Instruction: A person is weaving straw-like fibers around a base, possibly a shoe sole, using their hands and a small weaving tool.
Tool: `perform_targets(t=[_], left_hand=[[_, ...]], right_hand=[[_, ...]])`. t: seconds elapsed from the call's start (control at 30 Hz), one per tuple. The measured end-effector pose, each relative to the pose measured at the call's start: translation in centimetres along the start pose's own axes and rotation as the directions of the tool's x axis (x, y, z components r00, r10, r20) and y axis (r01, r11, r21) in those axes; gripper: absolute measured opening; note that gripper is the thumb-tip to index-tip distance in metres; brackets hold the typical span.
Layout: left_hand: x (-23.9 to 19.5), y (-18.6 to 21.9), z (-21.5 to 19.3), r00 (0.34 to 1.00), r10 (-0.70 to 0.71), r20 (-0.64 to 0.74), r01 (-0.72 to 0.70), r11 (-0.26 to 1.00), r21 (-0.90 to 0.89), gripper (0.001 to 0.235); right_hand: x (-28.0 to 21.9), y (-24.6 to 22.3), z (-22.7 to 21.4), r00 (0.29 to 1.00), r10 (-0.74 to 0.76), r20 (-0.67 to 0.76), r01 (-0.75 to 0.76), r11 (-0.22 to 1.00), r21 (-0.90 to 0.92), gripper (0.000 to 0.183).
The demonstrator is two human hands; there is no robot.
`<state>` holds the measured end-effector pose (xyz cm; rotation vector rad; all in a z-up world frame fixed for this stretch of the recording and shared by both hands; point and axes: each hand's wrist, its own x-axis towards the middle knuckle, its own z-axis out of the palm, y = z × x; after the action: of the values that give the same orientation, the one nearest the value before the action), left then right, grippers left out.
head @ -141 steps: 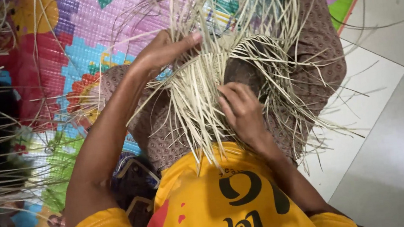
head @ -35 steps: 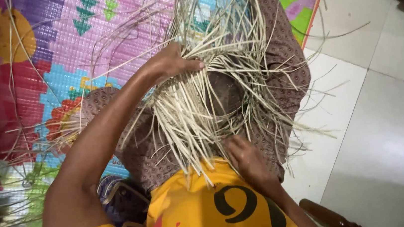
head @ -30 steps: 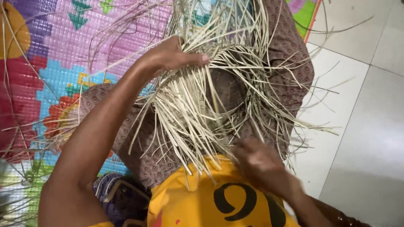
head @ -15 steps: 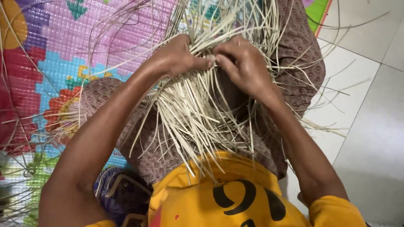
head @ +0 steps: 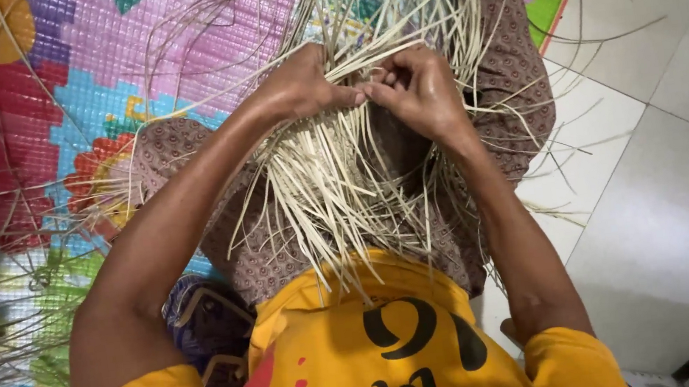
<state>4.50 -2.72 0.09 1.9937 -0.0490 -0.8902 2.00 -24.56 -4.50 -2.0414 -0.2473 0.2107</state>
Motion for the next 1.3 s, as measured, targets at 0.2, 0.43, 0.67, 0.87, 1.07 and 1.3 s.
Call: perform_targets(t=[0.2, 0.43, 0.67, 0.87, 1.07, 1.3], left_hand=[[-1.1, 0.5, 0.5, 0.997, -0.073, 0.013, 0.074, 0.994, -0.077, 0.079], [-0.7, 1.3, -0.2, 0.988, -0.148, 0.037, 0.15, 0.988, -0.044, 0.057], [0.6, 1.1, 0.0, 0.989, -0.094, 0.117, 0.104, 0.992, -0.078, 0.068], [0.4, 1.7, -0.6, 0.979, -0.152, 0.136, 0.171, 0.976, -0.135, 0.069], [0.3, 1.6, -0.6, 0.976, -0.181, 0.119, 0.193, 0.976, -0.099, 0.102], [1.7, 0.1, 0.4, 0.988, -0.146, 0.051, 0.152, 0.973, -0.175, 0.042]], right_hand=[[0.1, -0.9, 0.0, 0.978, 0.206, -0.041, -0.208, 0.978, -0.028, 0.012], [4.6, -0.8, 0.9, 0.974, -0.218, -0.065, 0.164, 0.872, -0.461, 0.01], [6.5, -4.4, -0.3, 0.931, -0.294, -0.217, 0.314, 0.947, 0.062, 0.005], [0.2, -4.7, -1.8, 0.957, -0.125, -0.263, 0.12, 0.992, -0.035, 0.011], [-5.7, -2.3, 1.6, 0.961, -0.221, -0.165, 0.117, 0.869, -0.481, 0.012], [-6.9, 0.8, 4.8, 0.894, -0.428, -0.136, 0.273, 0.758, -0.592, 0.022]])
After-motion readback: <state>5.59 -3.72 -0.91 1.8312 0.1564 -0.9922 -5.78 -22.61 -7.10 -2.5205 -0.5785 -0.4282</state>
